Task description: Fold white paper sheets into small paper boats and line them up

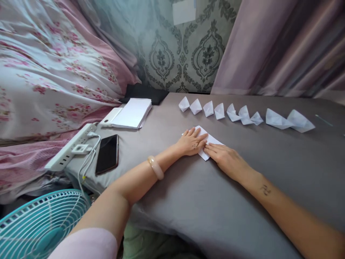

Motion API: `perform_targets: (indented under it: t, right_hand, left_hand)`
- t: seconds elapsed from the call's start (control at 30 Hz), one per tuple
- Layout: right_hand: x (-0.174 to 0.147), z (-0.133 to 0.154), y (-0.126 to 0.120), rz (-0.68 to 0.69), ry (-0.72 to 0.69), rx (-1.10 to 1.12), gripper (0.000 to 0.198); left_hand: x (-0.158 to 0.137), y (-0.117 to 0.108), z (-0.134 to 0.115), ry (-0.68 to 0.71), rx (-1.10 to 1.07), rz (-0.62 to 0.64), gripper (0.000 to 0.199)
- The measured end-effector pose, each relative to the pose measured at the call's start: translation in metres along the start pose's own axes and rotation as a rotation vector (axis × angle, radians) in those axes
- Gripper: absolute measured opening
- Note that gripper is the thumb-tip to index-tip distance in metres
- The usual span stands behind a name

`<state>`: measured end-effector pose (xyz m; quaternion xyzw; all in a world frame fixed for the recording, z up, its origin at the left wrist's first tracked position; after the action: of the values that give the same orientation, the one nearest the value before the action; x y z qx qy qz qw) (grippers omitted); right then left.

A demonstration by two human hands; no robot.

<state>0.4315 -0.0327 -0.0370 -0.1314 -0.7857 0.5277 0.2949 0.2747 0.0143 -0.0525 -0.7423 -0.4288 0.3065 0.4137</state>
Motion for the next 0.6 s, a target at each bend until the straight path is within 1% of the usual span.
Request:
perform_targets:
  t: [0.1, 0.2, 0.33, 0.43, 0.53, 0.57, 0.6]
  right_hand:
    - [0.000, 0.000, 0.001, -0.005, 0.021, 0.019, 0.043]
    - [0.000, 0.000, 0.000, -0.001, 0.023, 0.017, 0.043]
    - [0.000, 0.000, -0.001, -0.008, 0.044, 0.057, 0.046]
    - [-0.002, -0.001, 0.000, -0.015, 0.058, 0.076, 0.046]
    - [-0.005, -0.001, 0.001, -0.027, 0.070, 0.044, 0.043]
    - [-0.005, -0.001, 0.001, -0.035, 0.073, 0.026, 0.042]
    - [-0.005, -0.001, -0.001, -0.046, 0.076, 0.010, 0.040]
  left_hand:
    - [0.019, -0.001, 0.003, -0.107, 0.029, -0.083, 0.064]
    - [0.035, -0.005, 0.012, -0.193, 0.027, -0.140, 0.067]
    - [0.045, -0.019, 0.031, -0.282, 0.023, -0.222, 0.068]
    - [0.037, -0.034, 0.041, -0.232, 0.022, -0.306, 0.056]
    - [0.016, -0.044, 0.042, -0.177, 0.026, -0.351, 0.043]
    - [0.007, -0.044, 0.040, -0.134, 0.013, -0.356, 0.042]
    - [-0.003, -0.044, 0.036, -0.041, -0.035, -0.388, 0.038]
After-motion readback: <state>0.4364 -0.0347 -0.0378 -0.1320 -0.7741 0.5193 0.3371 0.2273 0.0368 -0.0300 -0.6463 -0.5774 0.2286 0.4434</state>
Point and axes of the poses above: each hand's wrist, its own x-axis towards the middle knuckle, its own y-axis out of the palm, z = x × y, the point moved 3 cm from there along x, towards the middle knuckle, and after that the axes turned 13 degrees about -x, right-handed, at the moved point
